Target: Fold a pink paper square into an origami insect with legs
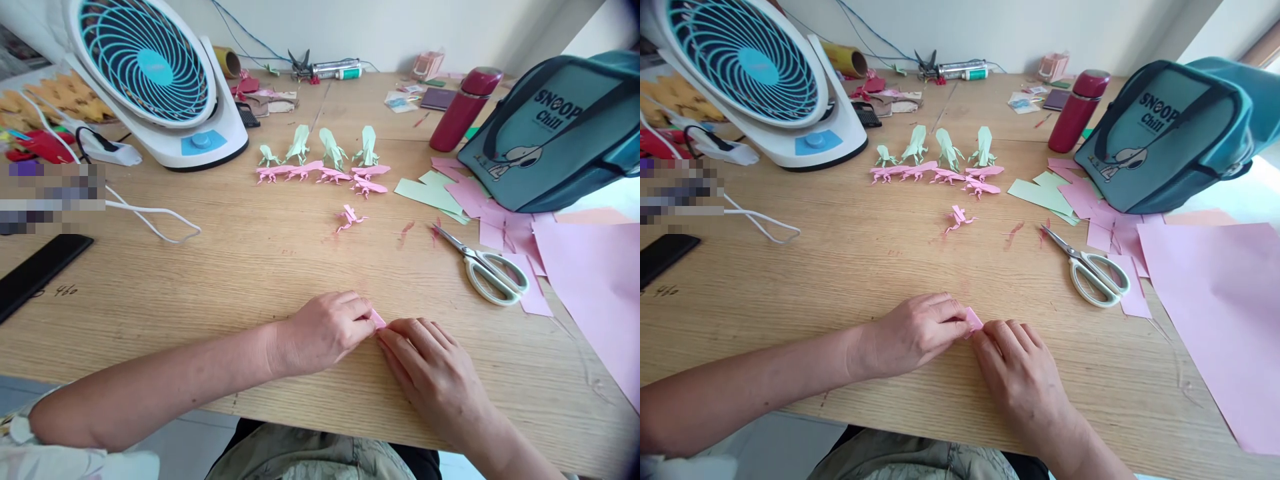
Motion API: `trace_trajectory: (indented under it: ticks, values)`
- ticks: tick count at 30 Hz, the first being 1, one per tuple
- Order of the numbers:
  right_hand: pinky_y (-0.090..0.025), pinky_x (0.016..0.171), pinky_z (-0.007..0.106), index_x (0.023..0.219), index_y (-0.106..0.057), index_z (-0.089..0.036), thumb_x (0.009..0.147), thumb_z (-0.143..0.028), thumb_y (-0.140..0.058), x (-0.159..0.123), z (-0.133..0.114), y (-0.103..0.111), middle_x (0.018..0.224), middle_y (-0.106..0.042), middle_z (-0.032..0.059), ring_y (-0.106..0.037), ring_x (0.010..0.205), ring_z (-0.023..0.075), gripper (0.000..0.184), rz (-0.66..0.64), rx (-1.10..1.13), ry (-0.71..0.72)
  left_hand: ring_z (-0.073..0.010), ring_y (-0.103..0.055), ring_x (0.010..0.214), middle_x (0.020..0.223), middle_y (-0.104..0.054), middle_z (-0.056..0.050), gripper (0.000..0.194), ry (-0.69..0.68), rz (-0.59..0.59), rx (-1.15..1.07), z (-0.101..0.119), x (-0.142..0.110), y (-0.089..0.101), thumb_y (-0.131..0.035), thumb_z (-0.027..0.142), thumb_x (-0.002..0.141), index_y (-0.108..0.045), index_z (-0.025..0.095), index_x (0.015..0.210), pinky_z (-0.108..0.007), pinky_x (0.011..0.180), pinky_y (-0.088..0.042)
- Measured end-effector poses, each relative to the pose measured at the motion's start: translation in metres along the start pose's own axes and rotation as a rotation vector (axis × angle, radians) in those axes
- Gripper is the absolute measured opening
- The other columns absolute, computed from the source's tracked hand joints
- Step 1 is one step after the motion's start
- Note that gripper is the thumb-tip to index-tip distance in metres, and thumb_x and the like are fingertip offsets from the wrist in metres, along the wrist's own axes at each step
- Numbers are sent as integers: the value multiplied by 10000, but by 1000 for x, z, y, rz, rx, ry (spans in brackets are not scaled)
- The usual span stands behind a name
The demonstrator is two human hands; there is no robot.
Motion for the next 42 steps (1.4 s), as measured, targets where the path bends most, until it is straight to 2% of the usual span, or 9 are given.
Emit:
trace_trajectory:
  ticks: [4,7,13,19,27,35,42]
  values:
    - [-437,716,338,958,-639,-121,952,-51,-523,2,-1,1,865,-619,86,-547,777,184,136,59,39,-72,-146,-619,852,922,-669,-53,229,29,1,1,-5,6,-2,-469,228,1016,-682,162,962,-258,772,-503]
    - [-426,701,322,925,-625,-140,957,-75,-533,2,0,1,844,-603,63,-536,746,166,117,75,97,-150,-149,-610,868,922,-655,-54,225,60,-3,-43,-8,7,-5,-501,269,1009,-697,168,968,-255,777,-491]
    - [-422,662,286,885,-609,-179,973,-158,-539,3,5,0,808,-575,28,-529,708,146,115,48,209,-301,-147,-602,871,914,-648,-48,164,107,20,-178,-13,7,-10,-565,230,978,-717,168,971,-256,785,-479]
    - [-409,599,275,803,-587,-199,979,-213,-524,5,7,2,748,-557,8,-520,633,135,187,-24,233,-420,-145,-593,871,923,-624,-53,129,191,56,-322,-14,8,-12,-595,200,952,-716,154,959,-263,807,-491]
    - [-404,557,265,769,-568,-201,974,-220,-517,7,11,4,725,-550,8,-516,608,127,212,-63,247,-433,-149,-574,855,896,-591,-58,147,281,91,-418,-11,10,-11,-581,190,954,-709,138,904,-269,821,-492]
    - [-412,573,273,806,-572,-205,969,-200,-520,9,12,5,734,-557,13,-525,613,134,170,-66,245,-386,-154,-586,908,951,-598,-72,189,279,12,-434,-12,7,-8,-520,199,991,-697,132,978,-274,859,-503]
    - [-414,585,276,831,-576,-203,962,-177,-524,10,13,7,748,-564,22,-534,635,141,144,-62,285,-350,-118,-610,954,1020,-639,-61,179,228,-13,-519,-17,3,-1,-487,67,976,-656,127,989,-220,884,-497]
Point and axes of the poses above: each hand's wrist, its own x-axis towards the middle knuckle, its own y-axis out of the back of the hand, z = x × y, the point moved 2 cm from there along x, towards the middle knuckle
